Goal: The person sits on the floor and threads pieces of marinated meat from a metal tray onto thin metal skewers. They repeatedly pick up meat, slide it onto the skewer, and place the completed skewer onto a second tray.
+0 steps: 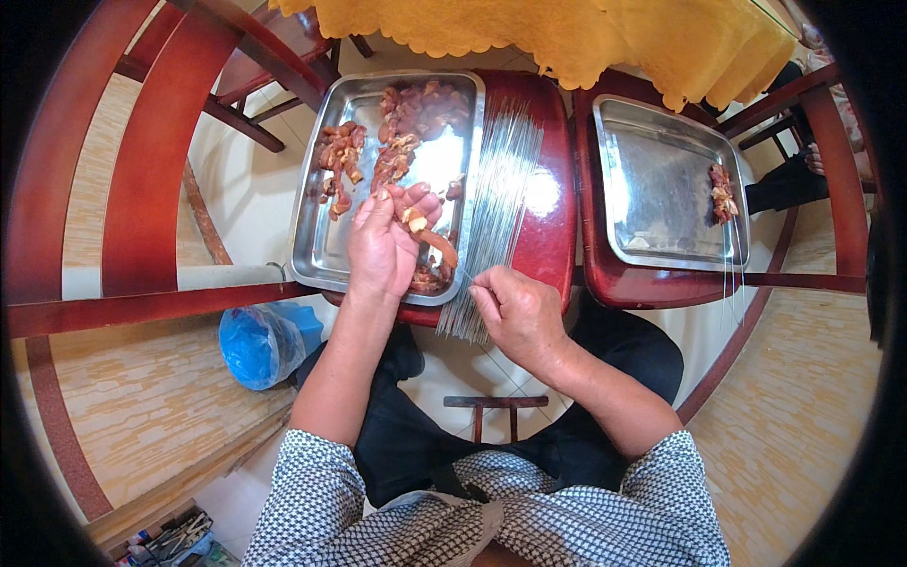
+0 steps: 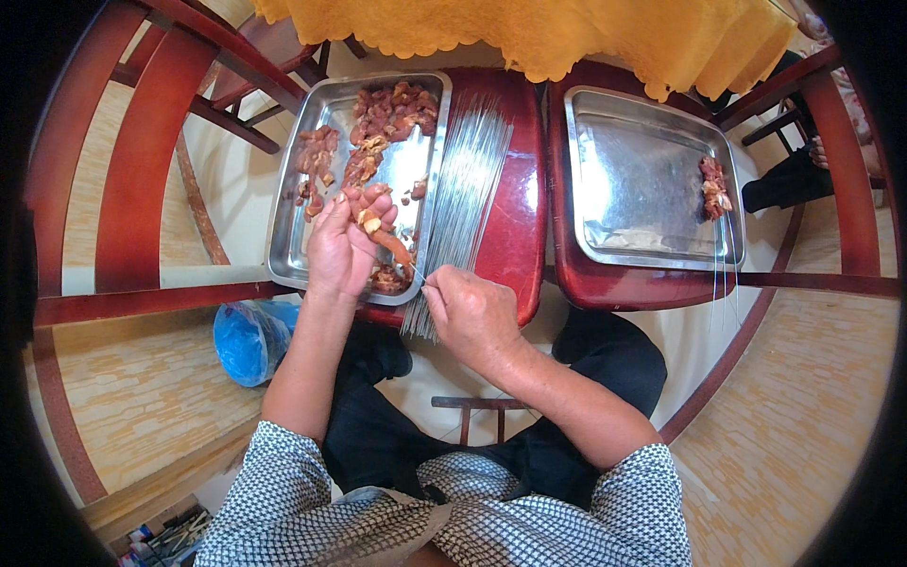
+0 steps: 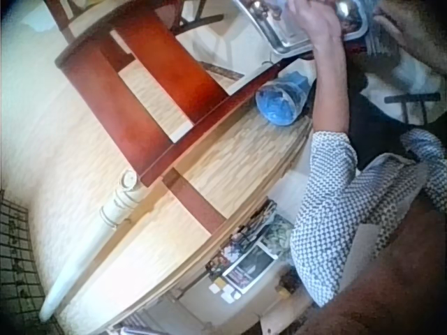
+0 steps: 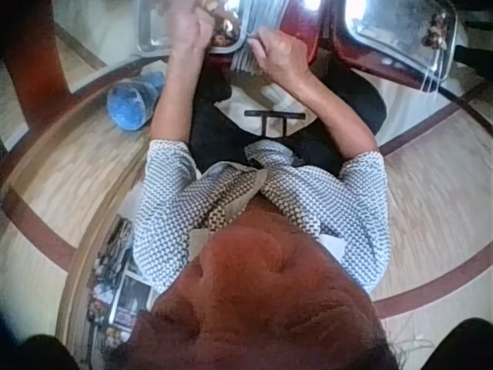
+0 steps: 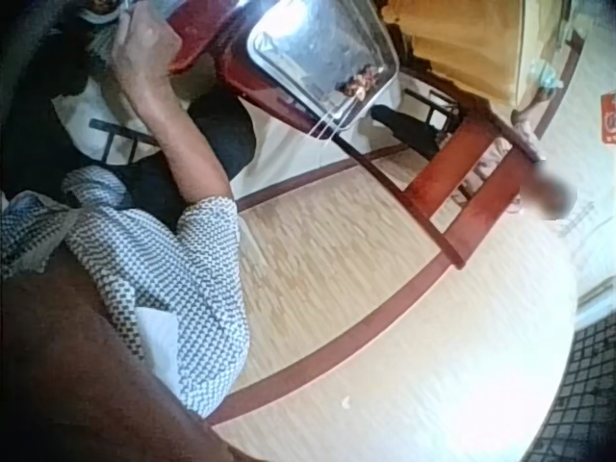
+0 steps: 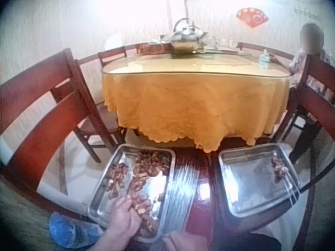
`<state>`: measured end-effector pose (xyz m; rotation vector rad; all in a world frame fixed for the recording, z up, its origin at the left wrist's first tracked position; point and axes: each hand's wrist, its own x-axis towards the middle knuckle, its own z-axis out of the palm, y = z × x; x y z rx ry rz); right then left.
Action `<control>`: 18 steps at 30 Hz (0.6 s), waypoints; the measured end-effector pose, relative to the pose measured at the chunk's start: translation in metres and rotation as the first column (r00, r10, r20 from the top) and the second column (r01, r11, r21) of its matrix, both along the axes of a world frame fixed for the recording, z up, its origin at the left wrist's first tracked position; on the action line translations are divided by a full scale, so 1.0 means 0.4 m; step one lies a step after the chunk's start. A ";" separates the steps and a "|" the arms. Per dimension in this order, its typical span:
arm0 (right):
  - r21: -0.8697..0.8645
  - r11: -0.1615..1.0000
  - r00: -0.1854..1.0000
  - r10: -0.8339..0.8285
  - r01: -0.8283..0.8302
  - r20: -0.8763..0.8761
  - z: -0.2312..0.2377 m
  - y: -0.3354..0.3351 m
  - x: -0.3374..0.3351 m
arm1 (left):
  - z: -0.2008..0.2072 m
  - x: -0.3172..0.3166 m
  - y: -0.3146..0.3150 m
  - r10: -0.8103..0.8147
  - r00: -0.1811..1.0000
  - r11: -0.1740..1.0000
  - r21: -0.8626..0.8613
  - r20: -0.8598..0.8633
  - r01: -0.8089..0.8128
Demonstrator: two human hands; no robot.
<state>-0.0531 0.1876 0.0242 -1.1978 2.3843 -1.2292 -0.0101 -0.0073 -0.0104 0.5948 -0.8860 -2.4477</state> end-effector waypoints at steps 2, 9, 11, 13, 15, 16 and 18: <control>0.013 1.000 1.000 -0.008 0.008 0.017 0.000 -0.002 0.001 | -0.002 -0.001 0.003 0.008 1.000 1.000 -0.013 -0.002 -0.008; 0.038 0.998 0.988 -0.056 0.051 0.146 -0.001 0.000 -0.006 | -0.009 -0.001 0.003 -0.044 0.999 0.998 -0.042 -0.009 0.044; 0.030 0.998 0.985 -0.062 0.058 0.161 -0.002 -0.001 -0.007 | -0.012 0.002 0.001 -0.053 0.999 0.997 -0.056 -0.008 0.052; 0.032 0.997 0.984 -0.069 0.064 0.165 -0.002 -0.003 -0.007 | -0.011 0.002 0.004 -0.046 0.999 0.998 -0.036 -0.018 0.045; 0.028 0.997 0.986 -0.072 0.068 0.149 -0.005 -0.004 -0.004 | -0.010 0.000 0.010 -0.035 0.999 0.999 -0.026 -0.026 0.034; 0.026 0.997 0.987 -0.074 0.071 0.140 -0.005 -0.005 -0.003 | -0.010 -0.003 0.014 -0.027 0.999 0.999 -0.025 -0.030 0.027; 0.021 0.997 0.991 -0.071 0.069 0.116 -0.005 -0.006 -0.003 | -0.011 -0.005 0.018 -0.022 0.999 0.999 -0.034 -0.035 0.021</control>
